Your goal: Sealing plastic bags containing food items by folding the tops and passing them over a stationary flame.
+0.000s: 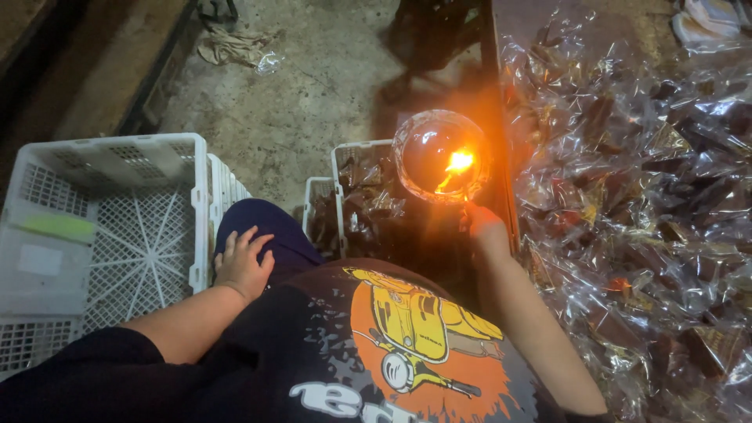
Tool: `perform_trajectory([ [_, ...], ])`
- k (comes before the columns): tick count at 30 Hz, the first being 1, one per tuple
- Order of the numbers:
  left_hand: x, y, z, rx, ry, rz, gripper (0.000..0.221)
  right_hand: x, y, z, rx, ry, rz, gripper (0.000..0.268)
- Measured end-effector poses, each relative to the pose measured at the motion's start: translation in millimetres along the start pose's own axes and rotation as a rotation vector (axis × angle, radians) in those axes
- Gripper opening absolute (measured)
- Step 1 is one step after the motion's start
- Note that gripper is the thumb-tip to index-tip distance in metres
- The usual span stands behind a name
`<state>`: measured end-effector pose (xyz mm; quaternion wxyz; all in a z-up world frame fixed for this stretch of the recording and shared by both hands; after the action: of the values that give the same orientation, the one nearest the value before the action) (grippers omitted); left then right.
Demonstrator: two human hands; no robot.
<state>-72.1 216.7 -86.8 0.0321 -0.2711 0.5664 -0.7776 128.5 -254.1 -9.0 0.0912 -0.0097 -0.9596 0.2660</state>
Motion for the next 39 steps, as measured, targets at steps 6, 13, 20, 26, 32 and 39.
perform_trajectory([
  [6,3,-3,1,0.023,-0.007,0.003,0.040,16,10,-3,-0.604,0.521,0.062,0.028],
  [13,0,1,0,0.018,-0.015,-0.015,0.040,22,1,-36,-0.416,0.474,-0.038,0.039],
  [20,3,-1,1,0.017,-0.017,-0.003,0.040,76,-23,-123,-0.443,0.170,0.063,0.031],
  [26,5,-4,4,0.054,-0.033,-0.009,0.040,42,-18,-81,-0.278,-0.139,0.169,0.030],
  [32,1,4,0,0.038,-0.028,0.022,0.039,-9,-26,-19,0.310,-0.434,0.335,0.039],
  [39,-1,6,-3,-0.009,-0.018,0.039,0.039,61,-20,-80,-0.376,0.357,0.037,0.021],
])
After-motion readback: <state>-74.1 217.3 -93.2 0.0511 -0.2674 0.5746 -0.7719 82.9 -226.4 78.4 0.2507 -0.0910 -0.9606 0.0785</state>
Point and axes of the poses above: each hand's wrist, its own x-axis away from the middle knuckle, its own y-axis out of the palm, z = x × y, the point moved 6 cm from there along -x, towards the middle knuckle, and after that the axes turned 2 degrees about -z, right-handed, at the moved point
